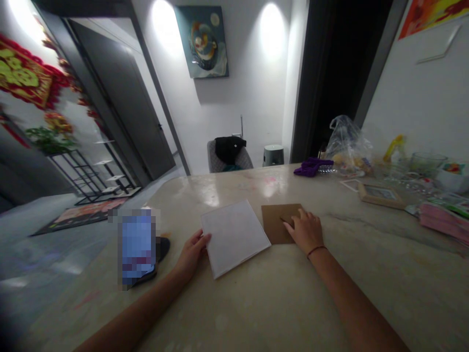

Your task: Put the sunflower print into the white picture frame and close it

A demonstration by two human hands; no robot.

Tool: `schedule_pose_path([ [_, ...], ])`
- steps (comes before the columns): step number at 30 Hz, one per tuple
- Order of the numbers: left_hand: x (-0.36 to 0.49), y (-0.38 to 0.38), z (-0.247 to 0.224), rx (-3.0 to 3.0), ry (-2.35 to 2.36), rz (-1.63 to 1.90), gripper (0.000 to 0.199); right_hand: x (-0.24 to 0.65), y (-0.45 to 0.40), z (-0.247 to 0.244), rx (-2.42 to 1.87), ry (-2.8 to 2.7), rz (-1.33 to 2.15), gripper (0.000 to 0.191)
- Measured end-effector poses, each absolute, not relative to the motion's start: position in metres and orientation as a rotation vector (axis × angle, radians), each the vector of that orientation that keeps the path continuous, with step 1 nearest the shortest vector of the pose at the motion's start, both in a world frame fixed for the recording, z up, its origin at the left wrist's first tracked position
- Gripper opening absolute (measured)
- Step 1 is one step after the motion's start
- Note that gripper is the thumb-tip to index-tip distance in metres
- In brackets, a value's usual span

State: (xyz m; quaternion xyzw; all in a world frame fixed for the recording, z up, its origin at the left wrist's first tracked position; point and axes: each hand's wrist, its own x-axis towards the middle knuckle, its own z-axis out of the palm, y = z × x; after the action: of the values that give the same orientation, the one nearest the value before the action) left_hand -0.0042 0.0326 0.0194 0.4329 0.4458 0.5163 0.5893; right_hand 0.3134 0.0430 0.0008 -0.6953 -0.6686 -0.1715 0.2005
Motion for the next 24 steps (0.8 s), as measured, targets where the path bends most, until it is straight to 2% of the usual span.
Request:
schedule_pose_path([
  [2,-0.004,0.033,0.019,0.999,1.023,1.196,0.041,0.296,0.041,0.005,-1.808,-1.817,-0.464,0.034],
  [5,-0.005,0.033,0.019,1.003,1.011,1.184,0.042,0.258,0.030,0.008,-1.534,-1.884,-0.247,0.039],
  [8,-0.006,0.033,0.021,1.033,0.986,1.146,0.046,0.218,0.017,0.002,-1.290,-2.032,-0.044,0.061],
  [12,-0.006,0.029,0.024,1.064,0.927,1.063,0.051,0.189,0.009,-0.010,-1.244,-2.071,0.155,0.087],
  [22,0.000,0.023,0.019,0.977,0.760,1.024,0.050,0.181,0.004,-0.002,-1.291,-2.132,0.379,0.106],
  [24,-0.001,0.023,0.017,0.983,0.775,1.024,0.051,0.180,0.003,-0.003,-1.283,-2.124,0.384,0.105],
])
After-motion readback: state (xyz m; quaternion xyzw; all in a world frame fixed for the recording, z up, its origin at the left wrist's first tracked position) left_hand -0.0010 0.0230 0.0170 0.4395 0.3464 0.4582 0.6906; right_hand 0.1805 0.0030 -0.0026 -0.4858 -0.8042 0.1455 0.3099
